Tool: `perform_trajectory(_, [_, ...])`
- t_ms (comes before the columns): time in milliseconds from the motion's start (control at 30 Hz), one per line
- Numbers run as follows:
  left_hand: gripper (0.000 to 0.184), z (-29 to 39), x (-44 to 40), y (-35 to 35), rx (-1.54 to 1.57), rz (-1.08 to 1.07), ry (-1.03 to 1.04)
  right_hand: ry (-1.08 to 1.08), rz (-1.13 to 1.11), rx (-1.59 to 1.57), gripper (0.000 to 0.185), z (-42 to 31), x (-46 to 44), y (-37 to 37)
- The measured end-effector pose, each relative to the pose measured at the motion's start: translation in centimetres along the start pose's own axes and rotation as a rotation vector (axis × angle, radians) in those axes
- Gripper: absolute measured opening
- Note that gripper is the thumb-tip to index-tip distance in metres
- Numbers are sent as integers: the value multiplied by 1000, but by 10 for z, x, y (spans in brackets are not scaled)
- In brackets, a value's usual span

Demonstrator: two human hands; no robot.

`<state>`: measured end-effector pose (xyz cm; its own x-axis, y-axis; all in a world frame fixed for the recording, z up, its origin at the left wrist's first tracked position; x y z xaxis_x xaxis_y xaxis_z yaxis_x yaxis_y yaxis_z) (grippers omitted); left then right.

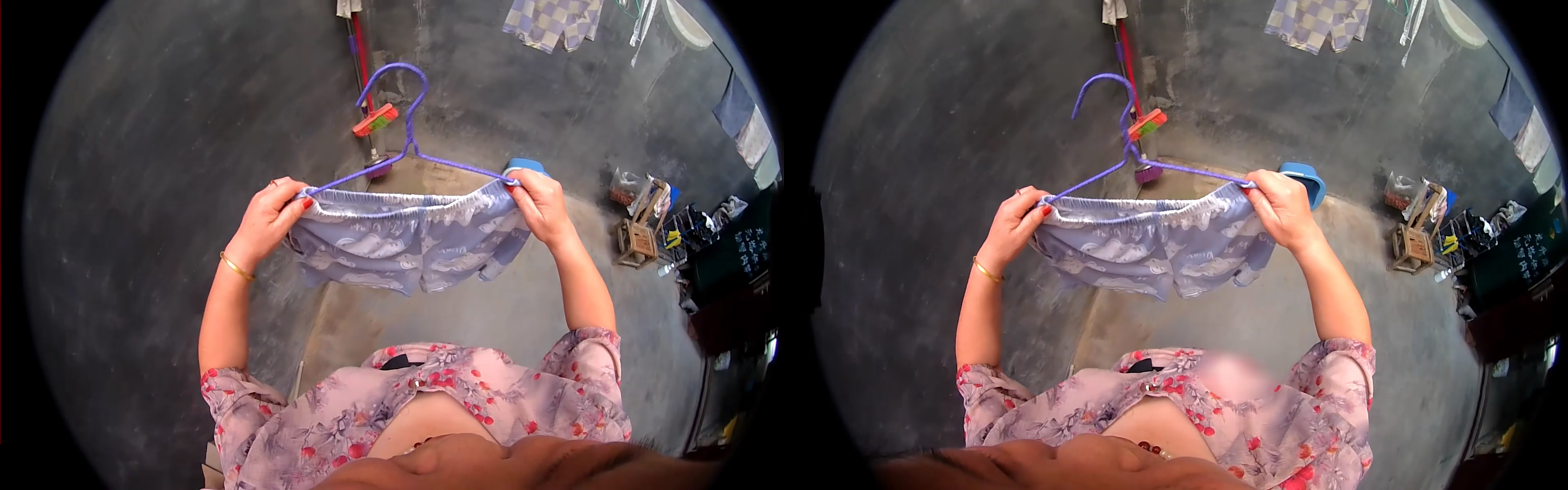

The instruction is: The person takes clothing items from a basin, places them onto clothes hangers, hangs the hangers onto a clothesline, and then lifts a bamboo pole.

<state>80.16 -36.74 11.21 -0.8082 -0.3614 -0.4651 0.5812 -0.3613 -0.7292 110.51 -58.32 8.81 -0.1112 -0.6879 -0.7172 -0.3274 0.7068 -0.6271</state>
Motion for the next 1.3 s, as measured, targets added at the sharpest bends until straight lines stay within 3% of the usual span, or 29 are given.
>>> perform_trajectory(67, [18, 13, -4, 5, -15, 7, 91, -40, 0, 10, 9, -11, -1, -3])
perform_trajectory(133, [17, 29, -10, 23, -48, 6, 47, -70, 11, 33, 10, -12, 3, -1])
perform_trajectory(200, [14, 9, -14, 35, -167, 21, 68, -67, 10, 48, 9, -13, 4, -2])
perform_trajectory(267, [11, 0, -17, 31, -81, 95, 85, -51, -37, 17, 9, -13, 3, -2])
perform_trajectory(400, [9, -14, -23, 35, 17, 189, 65, 9, -249, -81, 15, -2, 8, -8])
perform_trajectory(500, [10, -26, -33, 40, 41, 188, 110, -75, -405, -250, 21, 6, -3, -6])
perform_trajectory(533, [10, -29, -36, 41, 46, 186, 121, 47, -497, -301, 20, 12, -3, -2])
perform_trajectory(633, [10, -36, -48, 40, 56, 216, 114, 425, -634, -979, 16, 21, 0, 18])
perform_trajectory(800, [21, -44, -55, 39, 2, 326, 202, 476, -494, -1275, 18, 4, -8, 20])
perform_trajectory(833, [35, -34, -53, 35, 18, 283, 136, 508, -457, -1283, 18, -11, -8, 12])
perform_trajectory(933, [44, -34, -16, 14, -119, 519, 248, 525, -339, -1239, 18, -44, -13, -8])
perform_trajectory(1033, [37, -47, 53, -11, 80, 491, 115, 487, -212, -1151, 22, -97, -10, -40])
perform_trajectory(1133, [27, -63, 132, -44, 175, 465, 114, 406, -104, -1127, 22, -156, -31, -72])
perform_trajectory(1300, [16, -146, 159, -38, 301, 468, -25, 336, 158, -1100, 19, -137, -137, -110])
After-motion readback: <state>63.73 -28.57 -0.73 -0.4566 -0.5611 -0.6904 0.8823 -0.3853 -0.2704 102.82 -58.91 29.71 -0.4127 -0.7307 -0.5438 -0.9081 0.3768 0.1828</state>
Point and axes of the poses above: each hand's wrist, its own x-axis away from the middle knuckle, its own y-axis out of the palm, z = x × y, the point moved 6 cm from there along -x, towards the middle knuckle, and after that the axes turned 4 degrees about x, right-handed, at the moved point
